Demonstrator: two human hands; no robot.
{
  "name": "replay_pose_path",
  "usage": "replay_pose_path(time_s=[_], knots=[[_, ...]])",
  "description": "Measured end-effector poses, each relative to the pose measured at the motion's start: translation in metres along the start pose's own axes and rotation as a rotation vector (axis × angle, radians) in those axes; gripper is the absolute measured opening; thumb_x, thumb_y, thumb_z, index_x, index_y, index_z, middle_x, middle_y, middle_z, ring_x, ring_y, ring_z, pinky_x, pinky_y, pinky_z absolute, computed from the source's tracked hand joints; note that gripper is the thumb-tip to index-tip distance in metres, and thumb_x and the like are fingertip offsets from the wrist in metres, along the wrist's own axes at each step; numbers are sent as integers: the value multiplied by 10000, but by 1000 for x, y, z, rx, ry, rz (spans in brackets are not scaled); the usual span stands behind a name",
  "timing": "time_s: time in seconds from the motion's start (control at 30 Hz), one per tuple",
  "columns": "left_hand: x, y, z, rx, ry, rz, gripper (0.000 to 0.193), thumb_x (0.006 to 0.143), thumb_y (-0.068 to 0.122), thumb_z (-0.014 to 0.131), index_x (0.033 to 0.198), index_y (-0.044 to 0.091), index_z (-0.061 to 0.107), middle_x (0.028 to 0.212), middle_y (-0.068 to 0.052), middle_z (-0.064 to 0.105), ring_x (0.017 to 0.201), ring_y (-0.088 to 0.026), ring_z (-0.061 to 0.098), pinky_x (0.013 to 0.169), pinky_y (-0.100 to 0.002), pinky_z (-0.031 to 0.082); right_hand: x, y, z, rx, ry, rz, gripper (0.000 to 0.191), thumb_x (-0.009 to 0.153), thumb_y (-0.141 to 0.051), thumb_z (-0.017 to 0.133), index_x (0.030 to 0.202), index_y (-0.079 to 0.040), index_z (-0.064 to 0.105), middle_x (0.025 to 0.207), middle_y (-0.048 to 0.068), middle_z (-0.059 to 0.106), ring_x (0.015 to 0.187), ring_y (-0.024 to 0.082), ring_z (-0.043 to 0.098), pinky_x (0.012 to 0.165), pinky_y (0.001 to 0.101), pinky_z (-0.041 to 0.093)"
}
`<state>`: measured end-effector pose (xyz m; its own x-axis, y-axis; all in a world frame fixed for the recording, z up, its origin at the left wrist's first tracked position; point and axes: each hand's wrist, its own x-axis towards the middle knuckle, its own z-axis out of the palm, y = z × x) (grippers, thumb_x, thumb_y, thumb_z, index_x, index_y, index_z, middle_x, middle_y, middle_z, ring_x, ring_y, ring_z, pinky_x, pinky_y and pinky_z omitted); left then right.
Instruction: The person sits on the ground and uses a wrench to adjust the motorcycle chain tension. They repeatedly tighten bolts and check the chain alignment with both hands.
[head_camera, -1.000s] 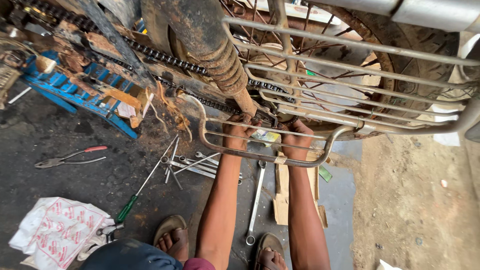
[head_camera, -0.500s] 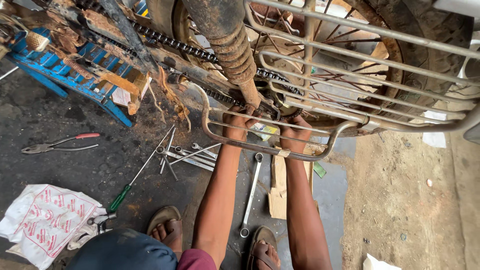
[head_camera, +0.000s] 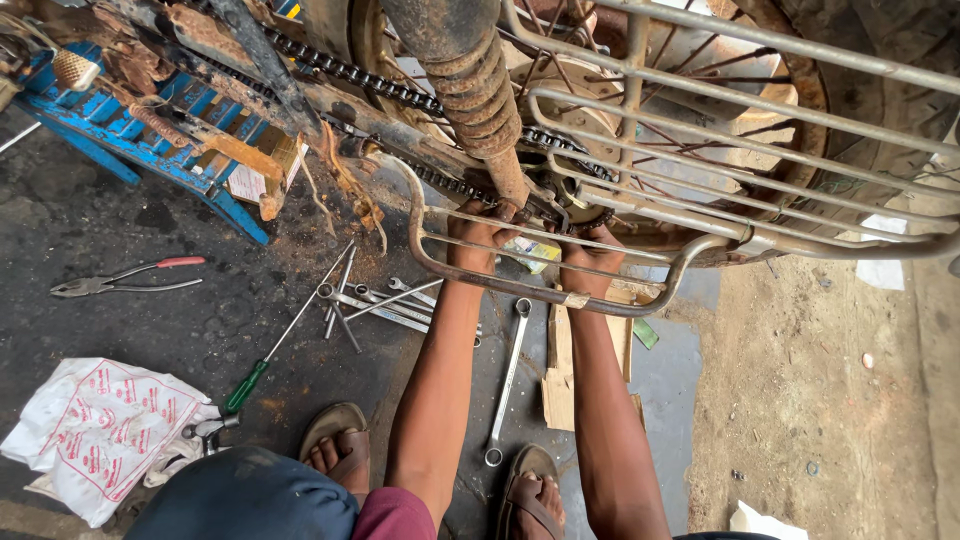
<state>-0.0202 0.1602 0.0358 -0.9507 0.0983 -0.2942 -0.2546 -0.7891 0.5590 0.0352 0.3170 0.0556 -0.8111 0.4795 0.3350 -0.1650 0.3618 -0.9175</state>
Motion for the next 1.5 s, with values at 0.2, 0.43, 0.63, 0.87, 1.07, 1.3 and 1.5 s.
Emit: replay_pose_path(time_s=[0.2,0.43,0.63,0.87,1.07,1.3,1.5], knots=[[1,8,-4,10,-23,3,133,892,17,705,999,-38,650,901,-107,710,738,-193,716,599,-280,640,-6,-6,11,179,-18,1,173,805,31,808,962,19,736,865,20,734,773,78,632,723,245,527],[10,15,-9,-28,4,31,169,766,-112,593,902,-11,596,818,-85,634,686,-228,693,648,-356,656,-9,23,27,222,57,69,150,803,0,851,875,36,725,801,22,719,727,92,616,672,262,509],[10,31,-23,62,-70,79,71,797,-54,618,855,-23,646,794,-126,691,688,-242,728,614,-315,595,-14,27,40,349,13,61,128,814,11,831,889,26,728,838,21,719,760,92,619,711,264,513],[4,26,-25,277,-94,135,50,868,-30,675,843,-56,640,818,-117,682,704,-208,710,636,-323,614,-18,16,46,365,4,82,156,825,-2,829,939,11,724,871,14,736,788,100,641,734,272,541],[7,35,-17,297,-118,205,72,827,-55,636,874,-68,689,840,-108,726,700,-183,719,630,-309,600,-17,13,44,208,-7,96,154,822,-11,867,921,21,754,833,14,723,753,94,593,680,269,495],[11,26,-23,437,-112,250,134,925,-16,700,799,-44,665,701,-45,626,579,-100,509,517,-270,388,-18,8,45,270,-8,90,153,818,-19,851,932,18,755,855,1,721,779,86,596,713,268,509],[15,19,-25,469,-131,330,145,937,4,718,808,-37,665,708,-44,639,605,-99,530,538,-275,411,-17,6,43,286,-28,90,188,817,-30,857,959,19,744,873,11,729,781,95,610,711,272,515]])
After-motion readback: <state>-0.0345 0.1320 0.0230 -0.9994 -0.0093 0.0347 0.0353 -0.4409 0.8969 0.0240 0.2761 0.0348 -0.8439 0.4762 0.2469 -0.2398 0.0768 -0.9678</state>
